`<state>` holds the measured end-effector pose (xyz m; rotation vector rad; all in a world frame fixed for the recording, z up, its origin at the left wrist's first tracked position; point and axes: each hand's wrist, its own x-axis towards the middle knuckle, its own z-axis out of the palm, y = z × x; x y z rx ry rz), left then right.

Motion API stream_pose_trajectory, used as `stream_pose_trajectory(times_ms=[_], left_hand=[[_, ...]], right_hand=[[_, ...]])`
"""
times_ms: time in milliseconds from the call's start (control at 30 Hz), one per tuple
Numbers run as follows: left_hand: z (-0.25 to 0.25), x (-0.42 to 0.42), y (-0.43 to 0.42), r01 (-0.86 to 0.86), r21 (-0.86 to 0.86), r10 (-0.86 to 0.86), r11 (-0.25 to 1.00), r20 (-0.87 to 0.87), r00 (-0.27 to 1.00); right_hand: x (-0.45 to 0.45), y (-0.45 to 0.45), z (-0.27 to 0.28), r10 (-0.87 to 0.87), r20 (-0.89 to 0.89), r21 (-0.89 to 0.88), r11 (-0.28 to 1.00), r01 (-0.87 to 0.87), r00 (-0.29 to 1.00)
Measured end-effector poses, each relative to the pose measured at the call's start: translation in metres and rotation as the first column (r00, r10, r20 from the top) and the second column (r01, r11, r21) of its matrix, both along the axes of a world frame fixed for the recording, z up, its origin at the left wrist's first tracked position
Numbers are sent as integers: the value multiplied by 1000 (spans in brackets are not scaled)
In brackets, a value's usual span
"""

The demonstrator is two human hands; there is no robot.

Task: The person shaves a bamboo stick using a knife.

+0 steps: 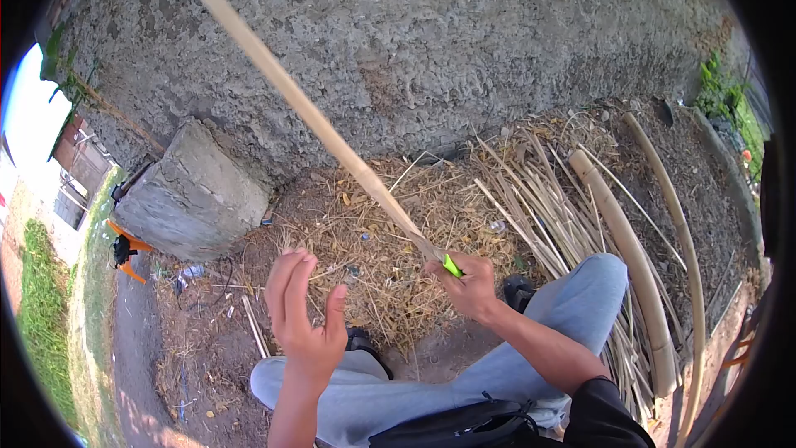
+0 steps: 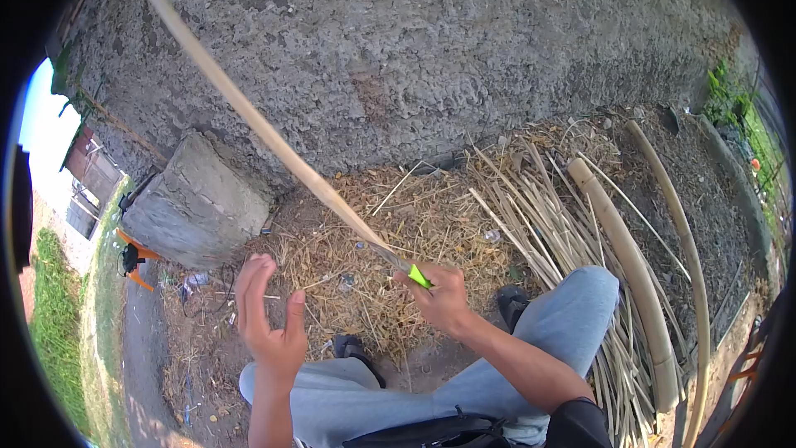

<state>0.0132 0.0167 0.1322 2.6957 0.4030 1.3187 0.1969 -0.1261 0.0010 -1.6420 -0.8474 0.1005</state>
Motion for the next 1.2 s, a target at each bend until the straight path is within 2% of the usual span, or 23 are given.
stream_pose_trajectory(times_ms=[33, 100, 167, 200, 267, 300, 367, 400, 467, 500, 567, 600, 667, 700, 767, 833, 900, 967, 1000, 1067, 1100, 1167, 1200], left_hand=[[-14, 10, -7, 88, -154, -98, 984, -58, 994], [-43, 30, -18, 177, -371, -268, 912, -211, 940], [-68, 45, -37, 119, -586, -358, 802, -311, 880], [-91, 50, -41, 119, -589, -361, 799, -313, 878], [-131, 54, -44, 104, -760, -444, 642, -258, 858], [-132, 54, -44, 105, -762, -447, 639, -257, 857], [-134, 52, -43, 11, -876, -448, 482, -236, 862], [-135, 50, -43, 6, -878, -447, 478, -238, 863], [-137, 46, -42, 69, -985, -447, 160, -9, 895], [-134, 43, -42, 67, -985, -439, 158, -10, 898], [-125, 36, -42, -10, -998, -393, -67, 18, 919], [-124, 32, -42, -8, -998, -391, -69, 20, 920], [-125, 23, -38, 18, -986, -405, -165, 84, 911], [-126, 20, -35, 23, -986, -404, -164, 89, 910], [-130, 14, -25, -35, -995, -297, 96, -62, 953], [-152, 0, 21, 0, -851, -128, 526, -79, 989], [-113, -12, 44, -146, -927, 84, 347, -124, 989], [-87, -21, 56, -377, -870, 259, 317, -303, 917], [-91, -29, 61, -385, -870, 264, 309, -310, 913], [-108, -42, 71, -284, -795, 345, 536, -101, 933], [-116, -43, 69, -294, -797, 349, 527, -112, 930], [-128, -30, 58, -160, -581, 155, 798, -58, 986], [-104, -24, 43, -172, -608, 38, 775, -227, 973]], right_hand=[[0, 0, 1, -5, 4, -1, 1000, 5, 1000], [-3, 2, 2, -92, -124, 162, 980, 112, 988], [-6, 1, 4, -124, -97, 177, 974, 139, 988], [-8, 2, 5, -148, -207, 216, 957, 192, 967], [-6, 1, 1, -116, -439, 271, 928, 255, 891], [-3, -1, 1, -120, -440, 268, 928, 258, 890], [2, -5, 2, -135, -438, 184, 954, 236, 889], [3, -5, 2, -134, -441, 179, 956, 233, 887], [3, -2, 1, -128, -457, 188, 953, 236, 880], [3, -3, 0, -122, -458, 186, 955, 229, 881], [4, -9, -1, -152, -326, -3, 987, 160, 933], [2, -9, 0, -151, -324, -4, 987, 158, 934], [-4, -8, 1, -157, -291, -42, 988, 152, 944], [-8, -7, -2, -156, -286, -40, 988, 151, 945], [-12, -3, -14, -157, -359, 14, 985, 173, 920], [-9, 3, -26, -161, -399, 76, 975, 208, 903], [-9, 4, -27, -159, -445, 135, 961, 242, 881], [-3, 2, -14, -197, -444, 167, 940, 296, 874], [0, 0, -11, -213, -468, 151, 937, 316, 858], [8, -2, -18, -225, -448, 157, 933, 324, 865], [11, -3, -20, -242, -420, 172, 925, 338, 875], [14, -6, -15, -263, -359, 139, 934, 330, 895], [15, -7, -16, -286, -367, 105, 933, 345, 885]])
